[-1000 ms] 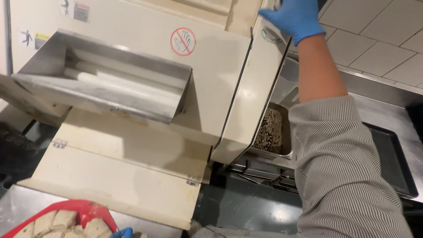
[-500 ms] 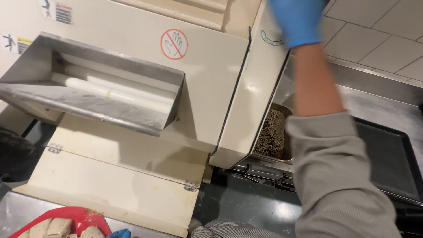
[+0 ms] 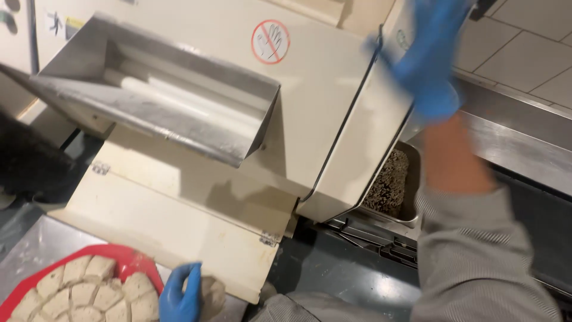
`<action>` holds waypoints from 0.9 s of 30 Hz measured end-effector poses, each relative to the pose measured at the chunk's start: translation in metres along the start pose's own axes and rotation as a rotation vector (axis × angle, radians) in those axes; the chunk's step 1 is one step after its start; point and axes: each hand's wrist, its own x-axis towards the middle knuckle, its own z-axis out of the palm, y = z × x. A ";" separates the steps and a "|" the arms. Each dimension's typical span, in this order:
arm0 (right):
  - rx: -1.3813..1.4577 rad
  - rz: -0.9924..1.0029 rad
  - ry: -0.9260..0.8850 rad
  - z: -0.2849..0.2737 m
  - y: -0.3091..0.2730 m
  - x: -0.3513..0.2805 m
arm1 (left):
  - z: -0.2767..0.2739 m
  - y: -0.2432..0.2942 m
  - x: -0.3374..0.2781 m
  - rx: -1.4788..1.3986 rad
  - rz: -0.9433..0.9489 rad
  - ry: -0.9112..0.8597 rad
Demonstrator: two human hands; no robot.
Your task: Shaping dough pieces into crescent rolls and arranging them on a baking tray in a commercial bakery.
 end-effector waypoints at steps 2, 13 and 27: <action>0.563 0.072 -0.227 0.000 -0.117 -0.043 | -0.010 0.073 0.012 -0.188 -0.078 0.092; 1.660 0.550 -1.082 -0.037 -0.330 0.035 | -0.084 0.057 0.014 -0.528 0.001 0.291; 0.484 -0.244 -0.126 0.135 -0.194 0.111 | -0.143 -0.361 -0.165 0.154 -0.896 0.679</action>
